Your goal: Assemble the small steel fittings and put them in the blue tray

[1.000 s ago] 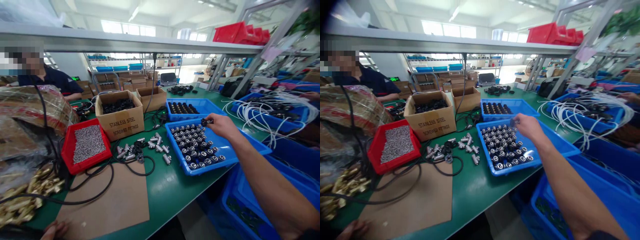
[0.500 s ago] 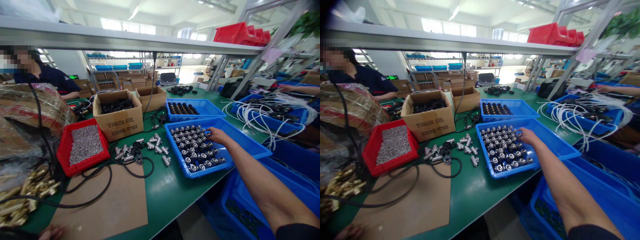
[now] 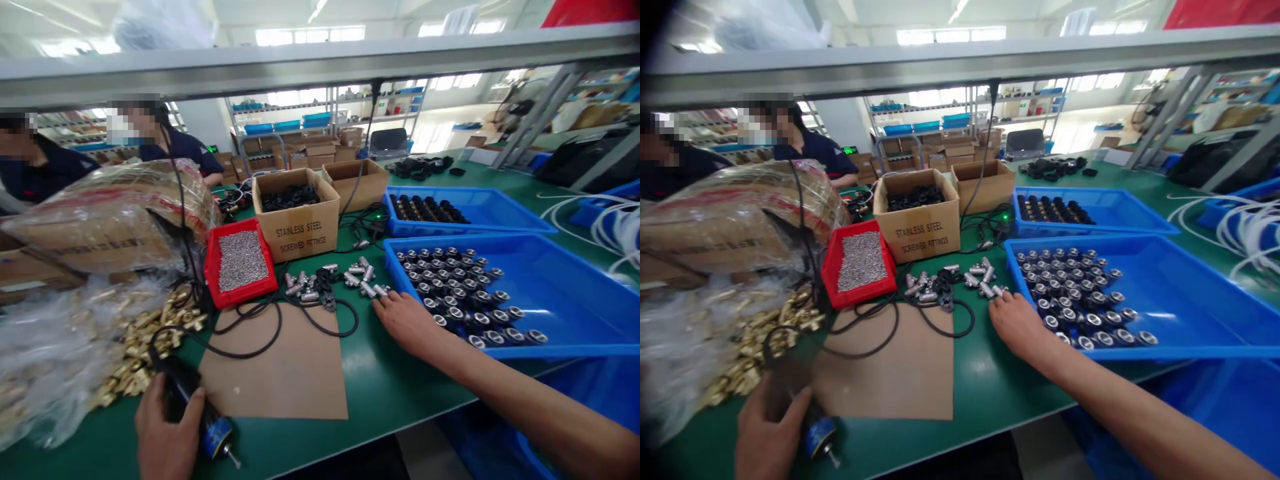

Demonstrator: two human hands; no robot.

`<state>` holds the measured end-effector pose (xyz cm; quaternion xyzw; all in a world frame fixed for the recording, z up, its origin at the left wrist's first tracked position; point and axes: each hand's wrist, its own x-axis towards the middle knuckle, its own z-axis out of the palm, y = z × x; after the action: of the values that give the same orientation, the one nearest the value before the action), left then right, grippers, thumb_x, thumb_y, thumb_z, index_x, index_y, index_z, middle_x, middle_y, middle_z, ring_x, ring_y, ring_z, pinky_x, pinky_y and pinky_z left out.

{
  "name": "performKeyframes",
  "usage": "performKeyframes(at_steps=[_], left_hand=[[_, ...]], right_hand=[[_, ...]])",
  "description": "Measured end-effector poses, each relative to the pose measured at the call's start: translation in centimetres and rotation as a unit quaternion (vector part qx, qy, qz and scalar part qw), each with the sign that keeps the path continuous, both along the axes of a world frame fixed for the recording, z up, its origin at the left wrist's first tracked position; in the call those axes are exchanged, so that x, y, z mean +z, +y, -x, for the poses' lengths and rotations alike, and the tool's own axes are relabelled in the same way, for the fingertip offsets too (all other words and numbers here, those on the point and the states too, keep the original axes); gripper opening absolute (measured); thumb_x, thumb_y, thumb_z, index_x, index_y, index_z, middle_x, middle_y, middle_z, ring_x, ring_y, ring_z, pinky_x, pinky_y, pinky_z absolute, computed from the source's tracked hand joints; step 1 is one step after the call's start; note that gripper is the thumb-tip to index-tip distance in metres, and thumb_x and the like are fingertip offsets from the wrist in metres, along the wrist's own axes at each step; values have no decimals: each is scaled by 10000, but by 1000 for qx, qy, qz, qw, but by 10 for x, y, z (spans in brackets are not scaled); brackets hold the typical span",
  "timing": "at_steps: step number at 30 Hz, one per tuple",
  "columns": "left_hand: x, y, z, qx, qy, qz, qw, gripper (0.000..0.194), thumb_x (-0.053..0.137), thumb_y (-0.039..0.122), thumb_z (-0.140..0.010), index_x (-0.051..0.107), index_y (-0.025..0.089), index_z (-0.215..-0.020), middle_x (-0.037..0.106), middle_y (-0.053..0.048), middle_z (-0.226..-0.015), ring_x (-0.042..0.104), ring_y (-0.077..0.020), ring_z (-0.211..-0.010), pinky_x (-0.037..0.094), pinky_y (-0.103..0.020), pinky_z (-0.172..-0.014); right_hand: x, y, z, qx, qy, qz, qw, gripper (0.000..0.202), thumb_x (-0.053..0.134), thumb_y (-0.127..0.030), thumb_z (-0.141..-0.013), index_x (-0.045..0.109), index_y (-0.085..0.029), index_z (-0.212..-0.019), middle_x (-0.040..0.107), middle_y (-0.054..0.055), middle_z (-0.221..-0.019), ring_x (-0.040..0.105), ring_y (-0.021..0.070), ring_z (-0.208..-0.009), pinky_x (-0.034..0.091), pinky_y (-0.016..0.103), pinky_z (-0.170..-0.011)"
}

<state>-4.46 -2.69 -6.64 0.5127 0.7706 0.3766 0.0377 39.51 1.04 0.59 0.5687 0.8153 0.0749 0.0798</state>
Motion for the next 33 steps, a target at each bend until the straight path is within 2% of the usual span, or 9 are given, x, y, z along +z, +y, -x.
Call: performKeyframes(at_steps=[4,9,12,14,17,21,24,28,33], left_hand=[[13,-5,-5,-6,40,4,999,719,522,584,-786,527,74,-1293,481,-208,-1367,397,-378,-1326,324,-530,-1120],[38,3,-27,-48,65,-79,994,553,541,498,-837,549,134,-1252,523,-148,-1324,464,-321,-1268,348,-475,-1107],[62,28,-63,-180,39,-54,981,394,554,428,-862,595,177,-1164,623,-93,-1143,608,-257,-1033,480,-406,-946],[77,51,-94,-301,58,-12,952,290,542,374,-892,619,194,-1108,646,-71,-1075,623,-224,-959,497,-358,-880],[88,88,-144,-385,146,34,911,264,539,315,-915,610,198,-1141,646,-61,-1008,611,-197,-939,482,-312,-850],[80,128,-198,-393,194,45,898,283,625,370,-861,638,167,-1058,624,-105,-1025,566,-257,-1026,449,-358,-887],[65,145,-221,-385,216,59,895,240,686,347,-811,655,134,-918,618,-131,-973,549,-286,-1028,436,-384,-888],[54,155,-230,-379,213,64,899,141,680,253,-802,640,139,-875,618,-122,-944,556,-279,-999,436,-381,-866],[62,152,-213,-373,162,51,912,45,602,203,-844,604,167,-872,630,-73,-890,597,-219,-887,453,-331,-801]], right_hand=[[-12,6,-6,14,1,-3,1000,201,476,-17,-828,642,-95,-910,665,161,-852,622,284,-820,454,383,-731],[6,-2,23,-25,86,43,995,170,538,-74,-771,605,-137,-914,642,127,-905,634,269,-832,473,353,-699],[8,-6,54,-5,129,75,989,214,560,-70,-731,599,-143,-928,630,118,-925,627,267,-848,484,345,-687],[4,-7,66,18,148,69,986,237,618,-101,-710,604,-142,-943,618,134,-982,602,293,-928,492,357,-720],[-2,-7,71,22,179,69,981,294,700,-208,-730,615,-158,-1007,613,133,-1019,575,318,-988,501,387,-764],[-7,-15,71,39,229,81,969,379,661,-234,-810,575,-163,-1172,627,119,-1067,573,300,-1018,494,409,-841],[-10,-24,77,42,285,66,955,424,639,-213,-820,534,-148,-1226,618,117,-1115,555,285,-1047,481,408,-880],[-17,-29,95,61,358,81,928,326,667,-213,-777,583,-151,-1085,624,91,-1047,560,254,-1000,485,371,-859],[-32,-24,117,139,426,105,888,367,683,-212,-781,618,-186,-1141,623,81,-1113,541,238,-1069,452,361,-935]])
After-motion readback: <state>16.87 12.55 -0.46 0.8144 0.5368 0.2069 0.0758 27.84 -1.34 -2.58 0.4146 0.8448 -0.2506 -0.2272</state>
